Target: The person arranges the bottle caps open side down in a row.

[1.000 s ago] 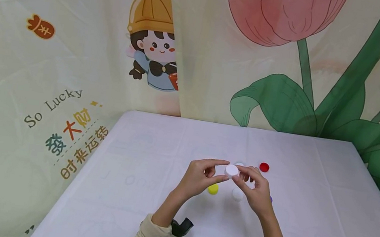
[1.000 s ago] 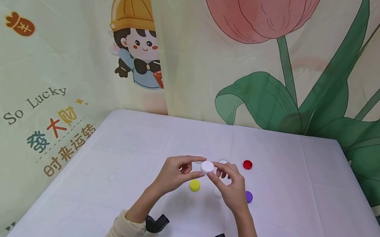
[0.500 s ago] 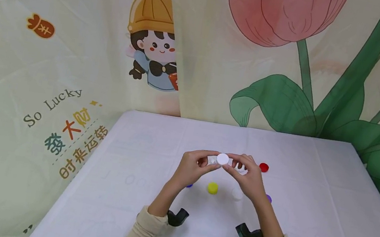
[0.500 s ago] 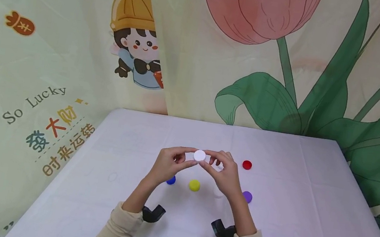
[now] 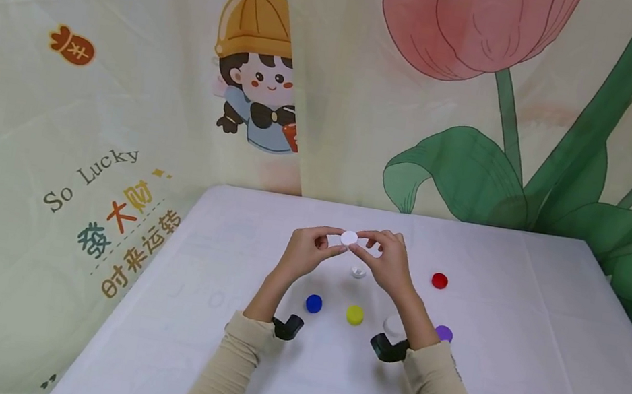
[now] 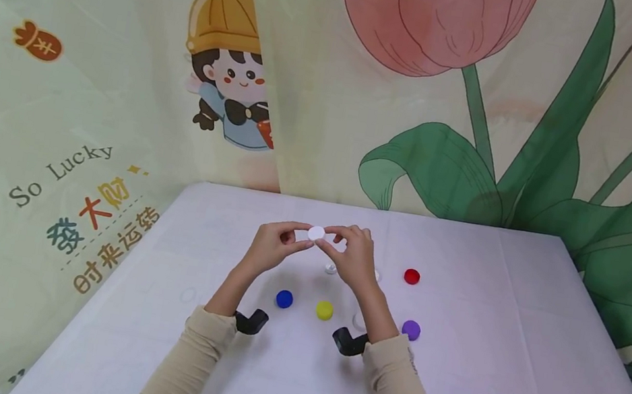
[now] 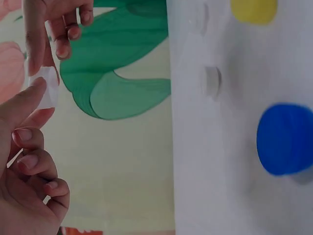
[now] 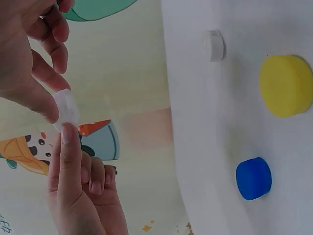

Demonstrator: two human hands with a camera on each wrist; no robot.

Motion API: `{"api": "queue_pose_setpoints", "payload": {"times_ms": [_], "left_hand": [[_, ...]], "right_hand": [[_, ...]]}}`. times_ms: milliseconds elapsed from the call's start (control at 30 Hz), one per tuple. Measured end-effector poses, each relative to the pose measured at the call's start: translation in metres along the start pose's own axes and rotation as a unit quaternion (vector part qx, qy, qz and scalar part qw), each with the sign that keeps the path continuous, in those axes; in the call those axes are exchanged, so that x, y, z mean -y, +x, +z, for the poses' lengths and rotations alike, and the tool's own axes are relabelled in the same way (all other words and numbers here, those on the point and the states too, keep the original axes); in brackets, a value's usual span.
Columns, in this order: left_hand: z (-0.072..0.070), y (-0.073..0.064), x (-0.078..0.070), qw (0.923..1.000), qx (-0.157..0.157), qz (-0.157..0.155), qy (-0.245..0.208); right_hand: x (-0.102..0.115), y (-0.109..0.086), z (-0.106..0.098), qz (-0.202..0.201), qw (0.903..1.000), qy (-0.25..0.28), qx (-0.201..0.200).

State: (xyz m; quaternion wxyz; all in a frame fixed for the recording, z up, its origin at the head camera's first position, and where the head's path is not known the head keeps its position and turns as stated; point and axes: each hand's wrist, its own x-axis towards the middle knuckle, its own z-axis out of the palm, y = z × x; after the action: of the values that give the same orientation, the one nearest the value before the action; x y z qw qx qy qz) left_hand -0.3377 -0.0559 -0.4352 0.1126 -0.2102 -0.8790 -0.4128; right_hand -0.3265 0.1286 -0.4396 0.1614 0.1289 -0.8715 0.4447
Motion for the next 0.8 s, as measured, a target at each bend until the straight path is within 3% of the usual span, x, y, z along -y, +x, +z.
{"api": "queue_pose_setpoints", "payload": {"times_ms": [167, 300, 567, 800], "left_hand": [[0.0, 0.008, 0.018, 0.9981, 0.014, -0.031, 0.053], [0.003, 0.008, 0.028, 0.9919, 0.033, -0.064, 0.105], [0.008, 0.01, 0.038, 0.9669, 0.083, -0.163, 0.177], [0.013, 0.011, 0.044, 0.9493, 0.12, -0.195, 0.215]], "right_hand": [[-0.008, 0.014, 0.019, 0.02, 0.9981, -0.042, 0.041], [-0.016, 0.015, 0.037, 0.04, 0.9936, -0.079, 0.071], [-0.027, 0.013, 0.067, 0.035, 0.9794, -0.177, 0.09], [-0.033, 0.008, 0.081, 0.048, 0.9676, -0.219, 0.117]]}}
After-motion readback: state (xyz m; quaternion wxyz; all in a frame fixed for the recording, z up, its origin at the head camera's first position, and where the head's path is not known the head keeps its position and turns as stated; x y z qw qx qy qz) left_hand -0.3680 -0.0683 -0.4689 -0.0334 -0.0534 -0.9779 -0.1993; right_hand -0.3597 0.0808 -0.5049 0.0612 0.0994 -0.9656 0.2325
